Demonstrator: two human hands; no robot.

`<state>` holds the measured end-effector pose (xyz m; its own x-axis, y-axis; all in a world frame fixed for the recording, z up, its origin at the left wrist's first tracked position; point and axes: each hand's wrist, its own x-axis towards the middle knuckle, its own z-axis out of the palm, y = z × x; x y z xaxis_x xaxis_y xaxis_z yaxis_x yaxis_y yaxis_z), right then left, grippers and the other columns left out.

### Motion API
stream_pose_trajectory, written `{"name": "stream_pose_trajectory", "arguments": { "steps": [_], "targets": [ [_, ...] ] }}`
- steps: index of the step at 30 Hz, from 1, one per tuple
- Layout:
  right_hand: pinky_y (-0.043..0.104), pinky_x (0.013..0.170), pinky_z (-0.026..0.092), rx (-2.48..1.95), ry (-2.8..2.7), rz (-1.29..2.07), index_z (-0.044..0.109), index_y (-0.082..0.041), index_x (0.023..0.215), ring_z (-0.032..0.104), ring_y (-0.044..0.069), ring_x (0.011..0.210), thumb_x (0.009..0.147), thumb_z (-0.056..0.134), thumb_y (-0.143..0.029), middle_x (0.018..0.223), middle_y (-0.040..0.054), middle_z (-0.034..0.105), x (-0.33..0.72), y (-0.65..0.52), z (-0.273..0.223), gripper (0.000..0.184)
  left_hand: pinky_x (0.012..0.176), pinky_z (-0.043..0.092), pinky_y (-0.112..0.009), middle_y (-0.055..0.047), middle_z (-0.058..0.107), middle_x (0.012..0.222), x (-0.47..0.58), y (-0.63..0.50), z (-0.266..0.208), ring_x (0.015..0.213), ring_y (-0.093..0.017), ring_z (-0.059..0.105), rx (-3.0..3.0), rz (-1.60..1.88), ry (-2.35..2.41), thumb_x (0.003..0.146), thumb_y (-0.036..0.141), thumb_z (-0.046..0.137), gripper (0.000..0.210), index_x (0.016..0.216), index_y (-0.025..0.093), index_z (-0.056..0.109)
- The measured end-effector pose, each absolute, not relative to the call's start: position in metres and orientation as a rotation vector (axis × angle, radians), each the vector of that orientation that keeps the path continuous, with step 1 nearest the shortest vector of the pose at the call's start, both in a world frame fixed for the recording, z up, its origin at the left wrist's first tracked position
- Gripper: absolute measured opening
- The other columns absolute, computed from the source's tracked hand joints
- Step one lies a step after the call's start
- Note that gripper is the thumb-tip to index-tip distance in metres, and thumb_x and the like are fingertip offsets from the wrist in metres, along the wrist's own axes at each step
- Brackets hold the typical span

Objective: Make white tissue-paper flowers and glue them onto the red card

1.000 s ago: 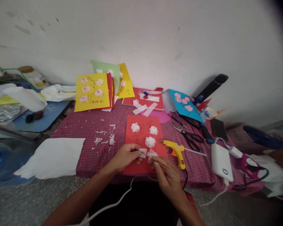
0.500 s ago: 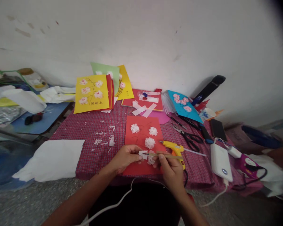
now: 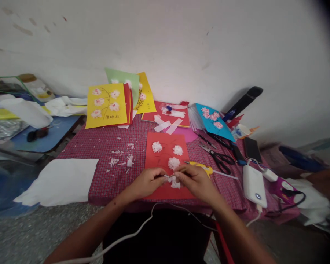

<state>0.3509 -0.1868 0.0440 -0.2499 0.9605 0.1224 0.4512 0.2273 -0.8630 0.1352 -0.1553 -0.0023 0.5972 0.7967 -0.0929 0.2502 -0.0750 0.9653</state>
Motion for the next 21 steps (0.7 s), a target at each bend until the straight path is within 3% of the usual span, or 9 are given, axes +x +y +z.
{"name": "stream_pose_trajectory", "arguments": {
  "steps": [4, 8, 13, 21],
  "targets": [
    [0.023, 0.057, 0.041, -1.399, -2.049, 0.884, 0.066, -0.020, 0.075, 0.057, 0.012, 0.059, 0.099, 0.056, -0.032, 0.065, -0.0022, 0.064, 0.341, -0.165, 0.053, 0.029, 0.080, 0.047, -0.028, -0.005, 0.070, 0.094, 0.136, -0.158, -0.007, 0.087, -0.019, 0.063, 1.866, 0.648, 0.865, 0.096, 0.028, 0.055, 0.020, 0.096, 0.019, 0.072],
    [0.024, 0.057, 0.034, -1.498, -2.374, 0.746, 0.066, -0.018, 0.082, 0.060, 0.014, 0.063, 0.098, 0.057, -0.030, 0.072, 0.0018, 0.069, 0.329, -0.157, 0.057, 0.023, 0.091, 0.047, -0.034, -0.008, 0.068, 0.104, 0.141, -0.160, -0.014, 0.099, -0.022, 0.062, 2.116, 0.650, 0.908, 0.096, 0.024, 0.056, 0.018, 0.098, 0.019, 0.073],
    [0.028, 0.060, 0.029, -1.586, -2.612, 0.554, 0.068, -0.016, 0.090, 0.065, 0.019, 0.071, 0.100, 0.053, -0.028, 0.083, 0.0079, 0.075, 0.325, -0.160, 0.066, 0.022, 0.088, 0.050, -0.038, -0.008, 0.068, 0.100, 0.148, -0.160, -0.020, 0.097, -0.023, 0.061, 2.260, 0.559, 0.950, 0.098, 0.027, 0.053, 0.023, 0.097, 0.020, 0.074],
    [0.028, 0.061, 0.029, -1.627, -2.612, 0.590, 0.067, -0.017, 0.089, 0.066, 0.019, 0.074, 0.101, 0.050, -0.029, 0.085, 0.0075, 0.075, 0.333, -0.162, 0.059, 0.025, 0.086, 0.050, -0.040, -0.009, 0.065, 0.097, 0.155, -0.161, -0.023, 0.096, -0.024, 0.060, 2.322, 0.512, 1.006, 0.100, 0.030, 0.050, 0.027, 0.093, 0.018, 0.074]
  ]
}}
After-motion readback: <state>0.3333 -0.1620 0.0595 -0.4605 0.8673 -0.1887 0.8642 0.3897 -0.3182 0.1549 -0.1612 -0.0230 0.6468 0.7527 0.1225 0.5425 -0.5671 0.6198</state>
